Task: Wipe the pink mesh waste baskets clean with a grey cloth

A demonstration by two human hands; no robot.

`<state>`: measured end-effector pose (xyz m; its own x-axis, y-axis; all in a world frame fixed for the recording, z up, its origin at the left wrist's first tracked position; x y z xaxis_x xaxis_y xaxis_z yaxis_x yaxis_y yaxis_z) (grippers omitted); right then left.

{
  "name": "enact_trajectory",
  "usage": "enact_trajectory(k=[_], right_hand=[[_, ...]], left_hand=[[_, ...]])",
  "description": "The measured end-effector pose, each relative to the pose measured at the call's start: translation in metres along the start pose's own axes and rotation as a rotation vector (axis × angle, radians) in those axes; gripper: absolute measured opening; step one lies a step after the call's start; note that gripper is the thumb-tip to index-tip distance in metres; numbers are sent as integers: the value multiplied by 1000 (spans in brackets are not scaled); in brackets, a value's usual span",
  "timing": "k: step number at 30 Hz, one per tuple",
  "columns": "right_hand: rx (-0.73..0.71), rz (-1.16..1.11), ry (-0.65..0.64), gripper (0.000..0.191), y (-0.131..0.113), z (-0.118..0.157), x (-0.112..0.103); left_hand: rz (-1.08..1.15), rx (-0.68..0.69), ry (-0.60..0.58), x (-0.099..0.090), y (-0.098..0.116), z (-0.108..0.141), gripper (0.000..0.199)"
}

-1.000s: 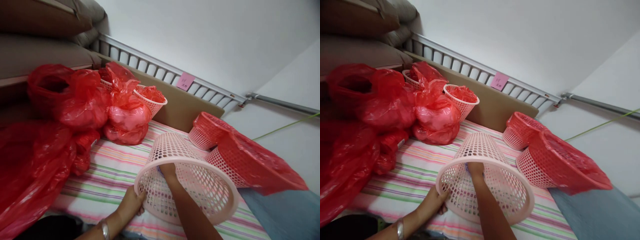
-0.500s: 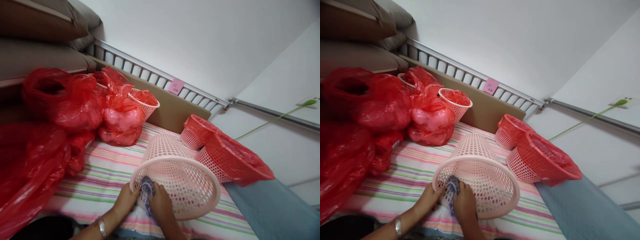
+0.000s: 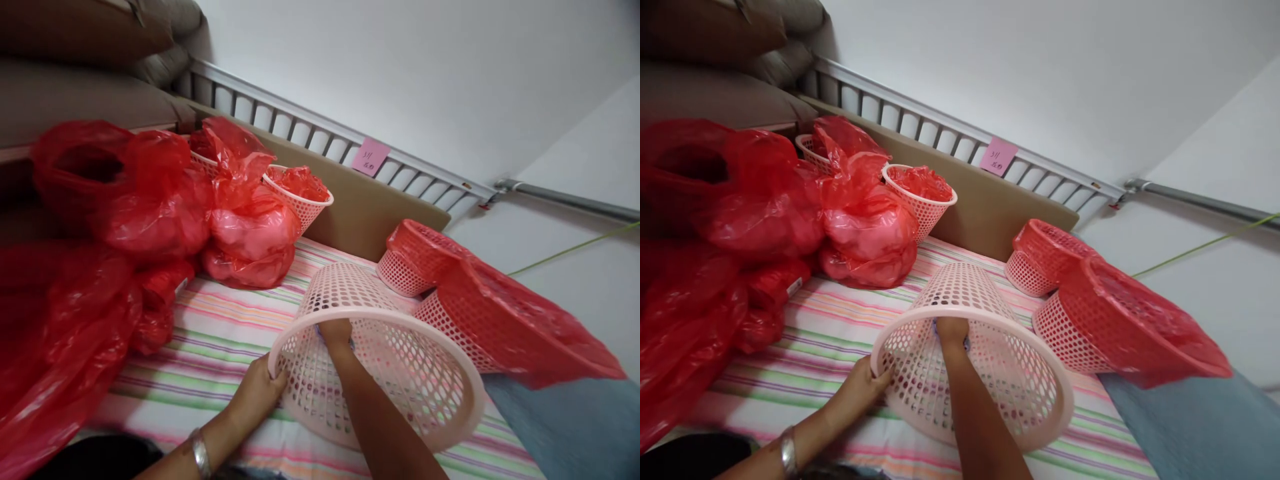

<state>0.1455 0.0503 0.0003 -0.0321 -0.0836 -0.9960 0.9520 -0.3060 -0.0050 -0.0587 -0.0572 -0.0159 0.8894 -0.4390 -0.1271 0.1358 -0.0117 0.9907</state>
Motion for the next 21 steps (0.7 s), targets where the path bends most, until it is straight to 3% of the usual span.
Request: enact_trajectory(k=[6, 9, 13, 17, 21], right_hand=[[31, -5, -18, 37, 2, 18, 4], [43, 11, -23, 39, -2, 56, 9], [-55, 3, -36, 41, -10, 128, 20], [-167, -60, -79, 46, -12, 180, 30], [-207, -66, -51, 45, -18, 177, 26]], left_hand=[[139, -128, -126, 24, -27, 6, 35], [148, -112, -105, 25, -29, 5, 31], [140, -104, -84, 25, -26, 3, 30], [110, -65, -76, 17, -15, 3, 33], [-34, 41, -18, -9, 6, 11, 22]])
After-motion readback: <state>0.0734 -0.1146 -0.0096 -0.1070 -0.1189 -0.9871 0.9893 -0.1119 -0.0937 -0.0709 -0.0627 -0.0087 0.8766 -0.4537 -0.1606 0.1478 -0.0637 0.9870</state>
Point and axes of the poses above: each hand's wrist, its own z-axis away from the middle knuckle, its own x-axis out of the palm, y = z × x, the point moved 7 cm from there along -z, towards the middle knuckle, and after that the axes turned 10 degrees about -y, right-handed, at the moved point
